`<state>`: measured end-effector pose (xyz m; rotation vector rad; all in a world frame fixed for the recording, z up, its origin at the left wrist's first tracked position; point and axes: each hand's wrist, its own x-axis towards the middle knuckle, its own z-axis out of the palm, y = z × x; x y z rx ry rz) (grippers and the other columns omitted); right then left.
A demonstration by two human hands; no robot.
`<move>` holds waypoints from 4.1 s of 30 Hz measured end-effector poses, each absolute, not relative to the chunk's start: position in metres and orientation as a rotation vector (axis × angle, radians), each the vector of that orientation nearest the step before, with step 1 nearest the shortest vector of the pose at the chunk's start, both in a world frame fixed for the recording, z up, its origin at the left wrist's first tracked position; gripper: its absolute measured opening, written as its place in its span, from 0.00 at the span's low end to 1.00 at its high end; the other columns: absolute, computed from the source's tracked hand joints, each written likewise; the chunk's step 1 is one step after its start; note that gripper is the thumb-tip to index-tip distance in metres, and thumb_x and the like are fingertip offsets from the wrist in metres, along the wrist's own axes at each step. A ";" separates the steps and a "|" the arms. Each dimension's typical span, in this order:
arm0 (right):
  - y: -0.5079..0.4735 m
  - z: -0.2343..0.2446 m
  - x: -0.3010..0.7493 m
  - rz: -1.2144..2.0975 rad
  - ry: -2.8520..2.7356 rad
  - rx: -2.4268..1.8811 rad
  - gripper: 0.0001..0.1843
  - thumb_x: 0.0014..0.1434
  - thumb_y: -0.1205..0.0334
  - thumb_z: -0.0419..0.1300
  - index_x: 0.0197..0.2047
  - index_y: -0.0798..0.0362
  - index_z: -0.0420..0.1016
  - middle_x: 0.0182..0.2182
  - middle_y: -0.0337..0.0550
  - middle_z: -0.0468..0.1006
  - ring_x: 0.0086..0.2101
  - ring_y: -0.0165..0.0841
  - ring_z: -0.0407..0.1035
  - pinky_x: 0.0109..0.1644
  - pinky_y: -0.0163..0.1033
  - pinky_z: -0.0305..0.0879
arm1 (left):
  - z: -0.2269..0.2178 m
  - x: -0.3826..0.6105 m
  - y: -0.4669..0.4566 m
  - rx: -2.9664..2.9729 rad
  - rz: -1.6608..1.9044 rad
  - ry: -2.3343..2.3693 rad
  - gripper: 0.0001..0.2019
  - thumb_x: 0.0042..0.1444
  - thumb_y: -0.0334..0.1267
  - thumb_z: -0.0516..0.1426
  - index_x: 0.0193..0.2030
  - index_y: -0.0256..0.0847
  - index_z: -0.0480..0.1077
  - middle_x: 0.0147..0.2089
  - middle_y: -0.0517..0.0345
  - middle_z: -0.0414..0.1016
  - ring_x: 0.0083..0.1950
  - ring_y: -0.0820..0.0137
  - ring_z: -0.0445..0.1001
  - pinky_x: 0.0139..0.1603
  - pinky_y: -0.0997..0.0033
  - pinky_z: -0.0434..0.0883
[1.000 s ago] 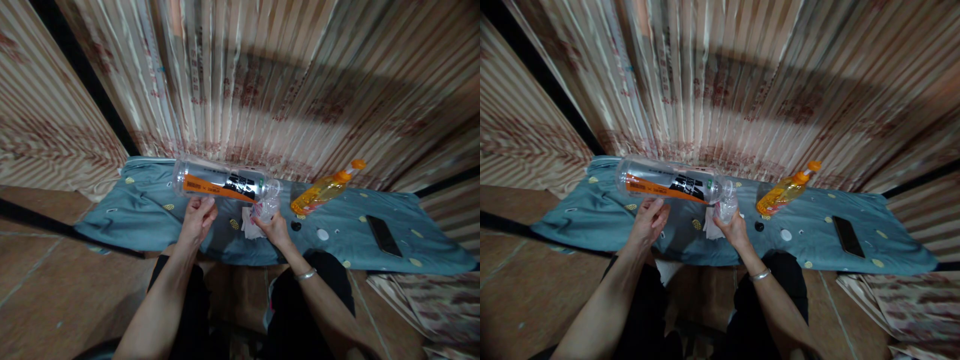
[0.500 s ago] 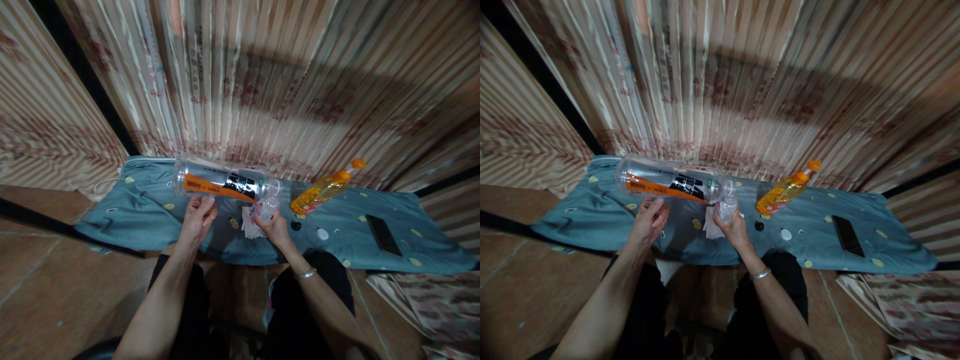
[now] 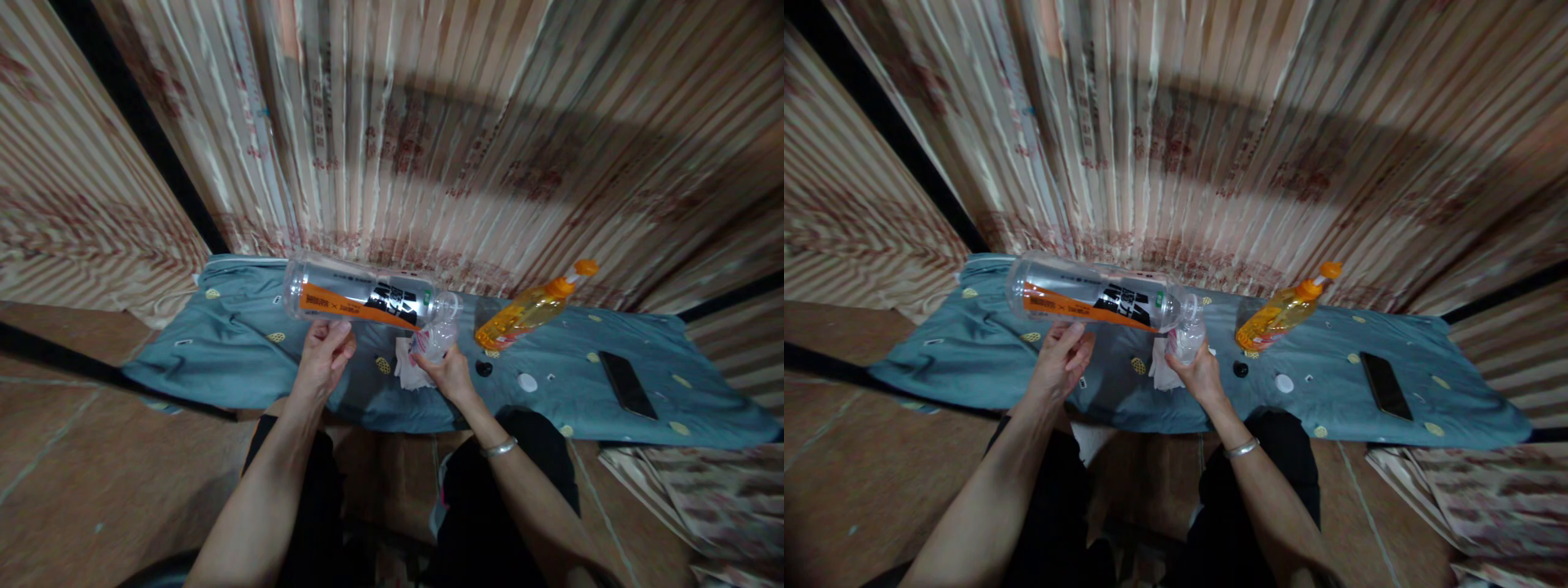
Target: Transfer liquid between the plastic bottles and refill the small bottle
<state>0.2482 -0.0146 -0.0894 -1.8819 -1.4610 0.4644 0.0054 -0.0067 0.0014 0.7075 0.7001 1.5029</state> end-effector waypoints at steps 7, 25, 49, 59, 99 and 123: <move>-0.015 -0.086 0.247 0.486 -1.437 -1.905 0.32 0.51 0.50 0.74 0.56 0.53 0.76 0.45 0.54 0.89 0.48 0.55 0.85 0.51 0.55 0.81 | 0.002 0.006 -0.007 0.714 1.508 0.695 0.27 0.35 0.48 0.80 0.28 0.40 0.70 0.20 0.72 0.63 0.15 0.85 0.53 0.13 0.84 0.47; -0.012 -0.083 0.245 0.441 -1.438 -1.966 0.36 0.51 0.50 0.74 0.59 0.59 0.75 0.46 0.58 0.88 0.49 0.59 0.84 0.52 0.56 0.80 | 0.002 0.005 -0.007 0.717 1.491 0.691 0.29 0.34 0.50 0.80 0.26 0.41 0.66 0.20 0.72 0.59 0.16 0.85 0.53 0.14 0.85 0.44; -0.012 -0.082 0.246 0.512 -1.464 -1.953 0.33 0.52 0.50 0.73 0.58 0.54 0.76 0.45 0.53 0.89 0.48 0.55 0.85 0.52 0.53 0.81 | -0.001 0.005 -0.004 0.708 1.510 0.688 0.27 0.35 0.50 0.80 0.31 0.40 0.71 0.22 0.72 0.64 0.15 0.86 0.50 0.13 0.85 0.44; -0.013 -0.081 0.246 0.524 -1.434 -1.939 0.31 0.51 0.51 0.74 0.55 0.54 0.76 0.43 0.55 0.89 0.48 0.59 0.84 0.52 0.58 0.81 | 0.001 0.005 -0.005 0.714 1.507 0.693 0.28 0.34 0.50 0.80 0.27 0.40 0.69 0.21 0.72 0.63 0.15 0.85 0.52 0.13 0.84 0.43; -0.014 -0.083 0.245 0.495 -1.407 -1.910 0.35 0.50 0.51 0.74 0.58 0.56 0.76 0.46 0.55 0.89 0.48 0.56 0.84 0.52 0.53 0.81 | 0.000 0.005 -0.005 0.723 1.484 0.679 0.27 0.36 0.49 0.80 0.28 0.41 0.67 0.20 0.72 0.60 0.16 0.83 0.56 0.13 0.86 0.42; -0.014 -0.086 0.246 0.467 -1.442 -1.960 0.30 0.51 0.49 0.73 0.54 0.54 0.77 0.44 0.54 0.89 0.46 0.53 0.85 0.50 0.50 0.81 | 0.003 0.005 -0.007 0.714 1.492 0.702 0.28 0.35 0.50 0.80 0.26 0.40 0.67 0.22 0.70 0.63 0.16 0.85 0.53 0.13 0.85 0.44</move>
